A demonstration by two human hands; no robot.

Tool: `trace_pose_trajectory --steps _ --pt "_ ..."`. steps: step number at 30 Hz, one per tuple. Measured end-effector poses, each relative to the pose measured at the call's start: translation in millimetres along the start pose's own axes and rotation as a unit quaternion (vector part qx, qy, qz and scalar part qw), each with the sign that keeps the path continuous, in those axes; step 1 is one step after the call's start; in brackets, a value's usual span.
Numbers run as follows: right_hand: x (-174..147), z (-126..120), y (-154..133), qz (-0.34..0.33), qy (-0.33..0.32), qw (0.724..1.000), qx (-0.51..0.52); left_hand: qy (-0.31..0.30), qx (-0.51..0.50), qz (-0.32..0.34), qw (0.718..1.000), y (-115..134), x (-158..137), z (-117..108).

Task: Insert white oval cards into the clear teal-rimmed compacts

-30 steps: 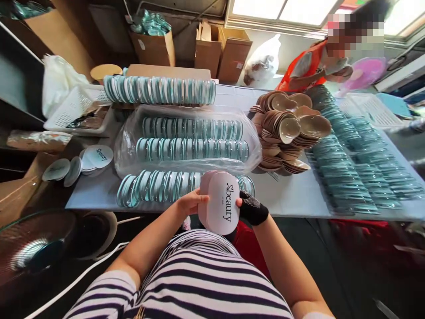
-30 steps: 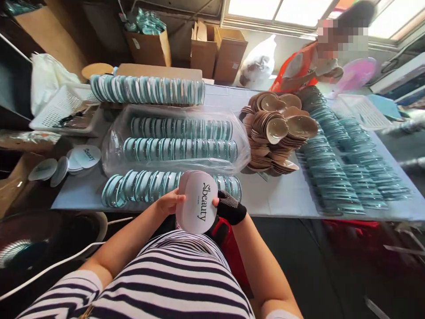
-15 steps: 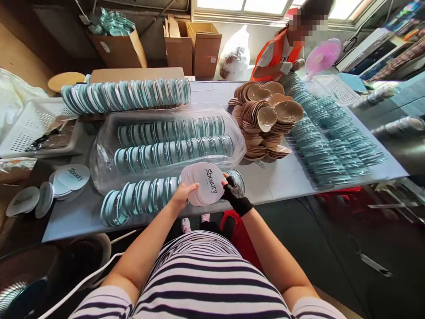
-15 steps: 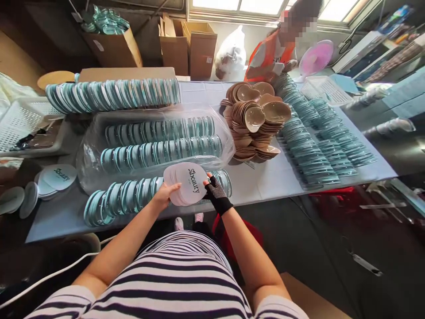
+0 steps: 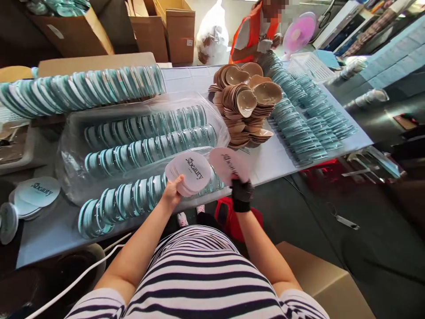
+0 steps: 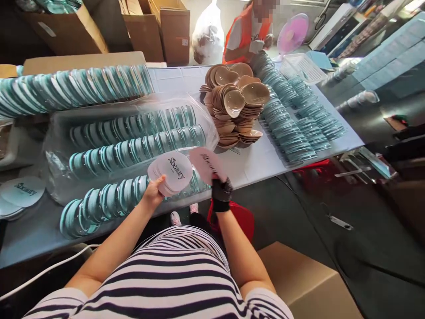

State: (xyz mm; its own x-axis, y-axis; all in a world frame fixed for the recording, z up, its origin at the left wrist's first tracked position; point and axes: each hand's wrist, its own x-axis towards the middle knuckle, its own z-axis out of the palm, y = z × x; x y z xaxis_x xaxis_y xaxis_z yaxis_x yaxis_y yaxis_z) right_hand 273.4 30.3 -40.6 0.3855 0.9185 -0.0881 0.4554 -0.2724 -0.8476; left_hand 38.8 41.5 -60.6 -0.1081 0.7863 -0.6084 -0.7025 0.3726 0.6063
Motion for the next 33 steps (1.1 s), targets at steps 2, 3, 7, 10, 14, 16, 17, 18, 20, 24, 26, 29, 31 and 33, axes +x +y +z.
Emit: trace_pose_trajectory --steps 2,3,7,10,14,16,17,18,20,24,26,29,31,33 --pt "9 -41 26 0.006 0.070 0.992 -0.102 -0.026 -0.040 -0.004 0.999 -2 14 24" --pt "8 -59 40 0.003 0.075 0.984 -0.159 -0.044 -0.057 -0.008 0.997 -5 23 40" --pt "-16 -92 82 -0.043 -0.048 0.950 -0.307 -0.088 -0.061 -0.041 0.993 -36 59 107" --pt "-24 -79 94 -0.056 -0.146 0.917 -0.367 -0.087 -0.027 -0.061 0.994 -63 79 132" --pt "2 -40 81 -0.049 -0.221 0.888 -0.399 -0.074 -0.001 -0.089 0.993 -79 91 127" --pt "20 -23 70 -0.021 -0.246 0.884 -0.398 -0.072 -0.007 -0.095 0.993 -79 94 119" --pt "27 -17 65 0.001 -0.255 0.880 -0.401 -0.070 -0.011 -0.098 0.993 -79 95 117" --pt "33 -14 62 0.022 -0.261 0.875 -0.408 -0.067 -0.014 -0.102 0.992 -78 96 115" --pt "38 -12 58 0.038 -0.267 0.864 -0.425 -0.062 -0.017 -0.111 0.992 -77 98 113" --pt "37 -8 61 -0.003 -0.254 0.865 -0.434 -0.066 -0.020 -0.116 0.991 -78 100 113" --pt "39 0 66 -0.011 -0.245 0.866 -0.435 -0.069 -0.022 -0.120 0.990 -79 102 112" --pt "46 14 75 -0.001 -0.263 0.862 -0.433 -0.067 -0.022 -0.125 0.990 -79 104 111" --pt "50 20 81 0.022 -0.283 0.871 -0.401 -0.068 -0.023 -0.122 0.990 -79 104 111" --pt "53 22 85 0.067 -0.307 0.892 -0.325 -0.065 -0.025 -0.115 0.991 -80 103 111"
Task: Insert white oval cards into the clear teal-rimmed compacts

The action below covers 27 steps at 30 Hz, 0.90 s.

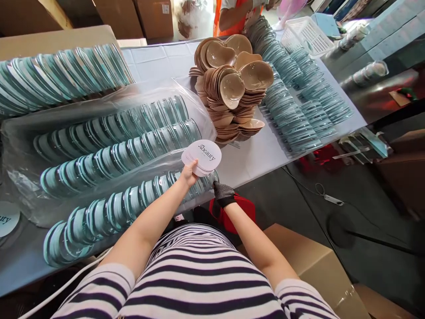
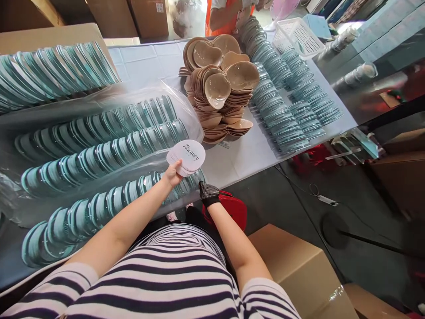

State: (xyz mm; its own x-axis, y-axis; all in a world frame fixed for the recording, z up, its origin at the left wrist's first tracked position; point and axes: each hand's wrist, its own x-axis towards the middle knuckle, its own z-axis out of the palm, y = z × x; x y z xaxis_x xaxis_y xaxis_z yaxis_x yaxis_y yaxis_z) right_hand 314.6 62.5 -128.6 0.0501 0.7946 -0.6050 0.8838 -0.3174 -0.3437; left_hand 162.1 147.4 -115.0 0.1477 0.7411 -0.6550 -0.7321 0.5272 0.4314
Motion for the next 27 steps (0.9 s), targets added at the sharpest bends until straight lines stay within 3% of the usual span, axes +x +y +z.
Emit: trace_pose_trajectory --steps 5,7,8,10,12,14,18,20,23,25,27 --pt "3 -18 1 -0.016 -0.126 0.966 0.227 0.025 0.003 0.032 0.999 -4 -4 7" --pt "5 -36 2 -0.005 -0.115 0.962 0.246 0.032 0.001 0.045 0.998 -5 -5 12" --pt "7 -47 1 -0.004 -0.064 0.970 0.234 0.036 -0.003 0.052 0.998 -5 -6 14" --pt "10 -69 -1 -0.026 0.099 0.973 0.205 0.035 -0.007 0.068 0.997 -4 -11 17" --pt "12 -85 -9 -0.068 0.243 0.951 0.176 0.027 0.001 0.085 0.996 -1 -18 17" --pt "8 -91 -24 -0.117 0.297 0.937 0.141 0.020 0.021 0.096 0.995 2 -28 14" --pt "-15 -70 -61 -0.196 0.337 0.916 0.091 0.030 0.044 0.122 0.991 7 -46 -2" --pt "-26 -57 -73 -0.201 0.302 0.925 0.113 0.021 0.041 0.126 0.991 8 -51 -10" --pt "-37 -46 -68 -0.108 0.255 0.947 0.166 0.026 0.026 0.118 0.992 11 -53 -17" --pt "-51 -39 -45 -0.021 0.288 0.942 0.168 0.049 0.006 0.126 0.991 17 -52 -18" --pt "-74 -25 -13 0.009 0.305 0.944 0.128 0.065 -0.017 0.138 0.988 23 -50 -18"
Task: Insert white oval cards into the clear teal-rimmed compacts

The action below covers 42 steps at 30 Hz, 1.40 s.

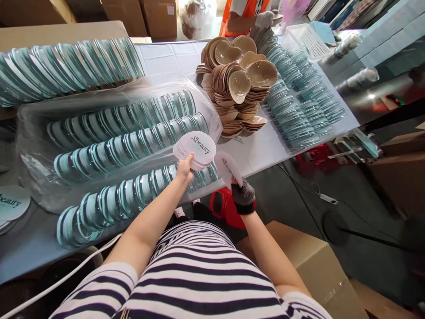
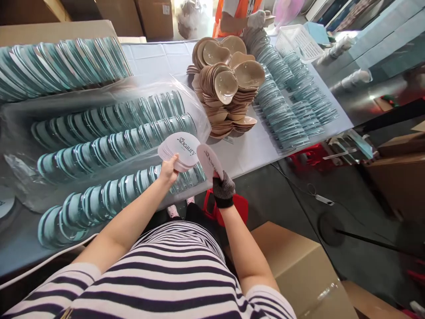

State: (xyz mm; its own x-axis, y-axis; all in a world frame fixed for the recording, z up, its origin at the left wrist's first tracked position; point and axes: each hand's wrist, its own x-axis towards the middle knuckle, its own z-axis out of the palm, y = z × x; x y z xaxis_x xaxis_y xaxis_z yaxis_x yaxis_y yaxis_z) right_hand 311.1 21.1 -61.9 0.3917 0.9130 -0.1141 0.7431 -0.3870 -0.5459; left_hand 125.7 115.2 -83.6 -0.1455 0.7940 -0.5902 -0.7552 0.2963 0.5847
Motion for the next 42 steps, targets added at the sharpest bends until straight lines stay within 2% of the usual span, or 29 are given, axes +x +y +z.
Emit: trace_pose_trajectory --steps 3,6,8,11,14,19,23,25,28,31,32,34,35,38,40,42 --pt "-45 -3 44 -0.065 -0.078 0.993 -0.066 0.023 -0.022 0.001 0.999 4 7 0" --pt "-69 11 52 -0.089 -0.151 0.975 -0.135 0.043 -0.025 -0.011 0.999 1 13 -3" --pt "-62 25 37 -0.085 -0.186 0.960 -0.189 0.048 -0.024 -0.015 0.998 -1 15 -6" --pt "-32 42 2 -0.073 -0.243 0.937 -0.240 0.050 -0.017 -0.017 0.998 -4 17 -9" --pt "-10 47 -18 -0.050 -0.252 0.930 -0.265 0.058 -0.013 -0.019 0.998 -5 19 -11" --pt "-7 51 -14 -0.103 -0.222 0.935 -0.256 0.053 -0.016 -0.032 0.998 -6 21 -13" --pt "5 70 -14 -0.112 -0.236 0.929 -0.261 0.058 -0.015 -0.048 0.997 -4 19 -13" --pt "13 79 -16 -0.098 -0.250 0.932 -0.242 0.061 -0.016 -0.048 0.997 -3 18 -12" --pt "20 82 -15 -0.035 -0.335 0.937 -0.091 0.061 -0.018 -0.038 0.997 -4 18 -13" --pt "23 75 -11 0.006 -0.432 0.899 0.064 0.062 -0.020 -0.022 0.998 -7 18 -12" --pt "26 71 -10 0.002 -0.438 0.895 0.082 0.065 -0.020 -0.017 0.998 -7 17 -11" --pt "35 62 -11 -0.015 -0.404 0.910 0.086 0.075 -0.017 -0.015 0.997 -8 15 -7" --pt "43 58 -13 -0.024 -0.364 0.927 0.084 0.081 -0.015 -0.017 0.996 -8 13 -5" --pt "75 46 -29 -0.079 -0.186 0.975 0.093 0.084 -0.013 -0.018 0.996 -5 6 -1" --pt "93 42 -44 -0.131 -0.113 0.980 0.095 0.069 -0.010 -0.007 0.998 -3 1 -3" --pt "97 41 -60 -0.198 -0.094 0.973 0.074 0.055 -0.002 0.011 0.998 2 -4 -9"
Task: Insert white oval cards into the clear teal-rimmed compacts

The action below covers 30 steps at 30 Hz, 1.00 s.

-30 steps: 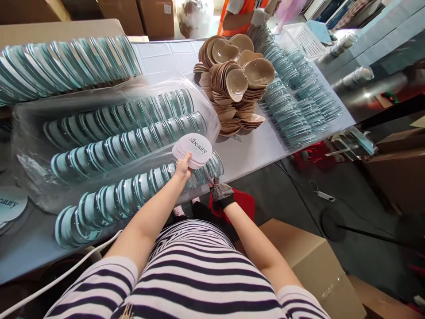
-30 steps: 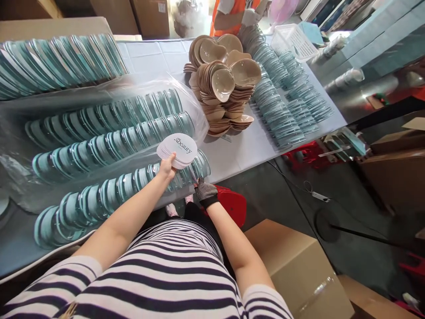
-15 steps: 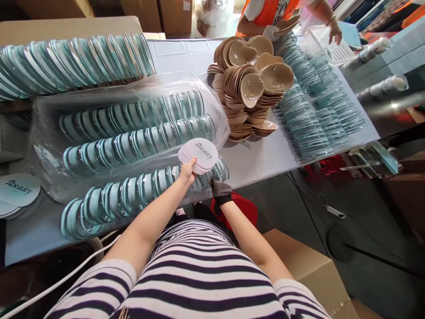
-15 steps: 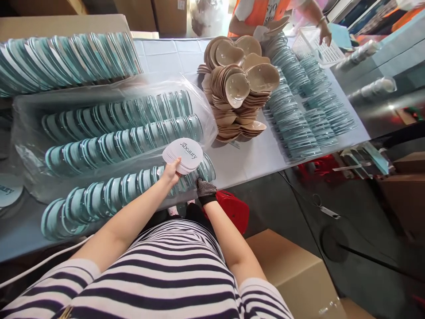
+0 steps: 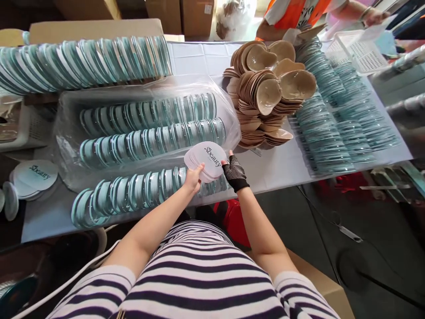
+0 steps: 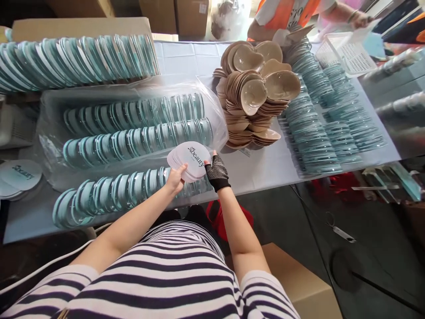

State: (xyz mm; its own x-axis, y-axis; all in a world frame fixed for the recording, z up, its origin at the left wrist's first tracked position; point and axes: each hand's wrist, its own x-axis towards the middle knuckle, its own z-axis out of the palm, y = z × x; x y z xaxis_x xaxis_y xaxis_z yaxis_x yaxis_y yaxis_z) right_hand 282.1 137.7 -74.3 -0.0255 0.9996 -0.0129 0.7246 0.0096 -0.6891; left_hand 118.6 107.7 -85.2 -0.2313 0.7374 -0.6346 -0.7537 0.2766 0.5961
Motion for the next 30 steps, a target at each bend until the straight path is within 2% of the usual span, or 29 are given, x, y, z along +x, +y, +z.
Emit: trace_pose_trajectory --steps 3,5,7,10,12,14,16,19,22,25,28,30 --pt "-13 13 -26 -0.103 0.029 0.994 -0.013 -0.007 0.026 0.039 0.999 12 -3 -16" --pt "-28 29 -43 -0.125 0.046 0.991 0.022 -0.026 0.050 0.041 0.998 22 -4 -28" --pt "-38 45 -54 -0.064 0.049 0.994 0.070 -0.044 0.061 0.030 0.997 34 -7 -38" --pt "-46 54 -59 0.114 0.128 0.979 0.114 -0.046 0.048 0.025 0.997 53 -11 -51" --pt "-61 47 -55 0.192 0.188 0.959 0.088 -0.048 0.033 0.024 0.998 66 -12 -58" --pt "-94 35 -48 0.225 0.192 0.955 0.010 -0.042 0.017 0.016 0.999 77 -11 -64" --pt "-138 27 -40 0.241 0.149 0.954 -0.094 -0.023 0.002 0.000 1.000 83 -7 -65" --pt "-200 27 -29 0.233 0.043 0.949 -0.207 -0.006 -0.014 -0.028 1.000 81 0 -60" --pt "-225 35 -22 0.197 -0.059 0.947 -0.245 -0.012 -0.026 -0.051 0.998 71 4 -50" --pt "-203 44 -25 0.169 -0.113 0.937 -0.284 -0.026 -0.020 -0.102 0.994 62 10 -44" --pt "-158 51 -34 0.131 -0.174 0.926 -0.307 -0.020 -0.009 -0.129 0.991 57 17 -45" --pt "-131 54 -40 0.131 -0.204 0.919 -0.310 -0.013 -0.007 -0.130 0.991 56 21 -47"
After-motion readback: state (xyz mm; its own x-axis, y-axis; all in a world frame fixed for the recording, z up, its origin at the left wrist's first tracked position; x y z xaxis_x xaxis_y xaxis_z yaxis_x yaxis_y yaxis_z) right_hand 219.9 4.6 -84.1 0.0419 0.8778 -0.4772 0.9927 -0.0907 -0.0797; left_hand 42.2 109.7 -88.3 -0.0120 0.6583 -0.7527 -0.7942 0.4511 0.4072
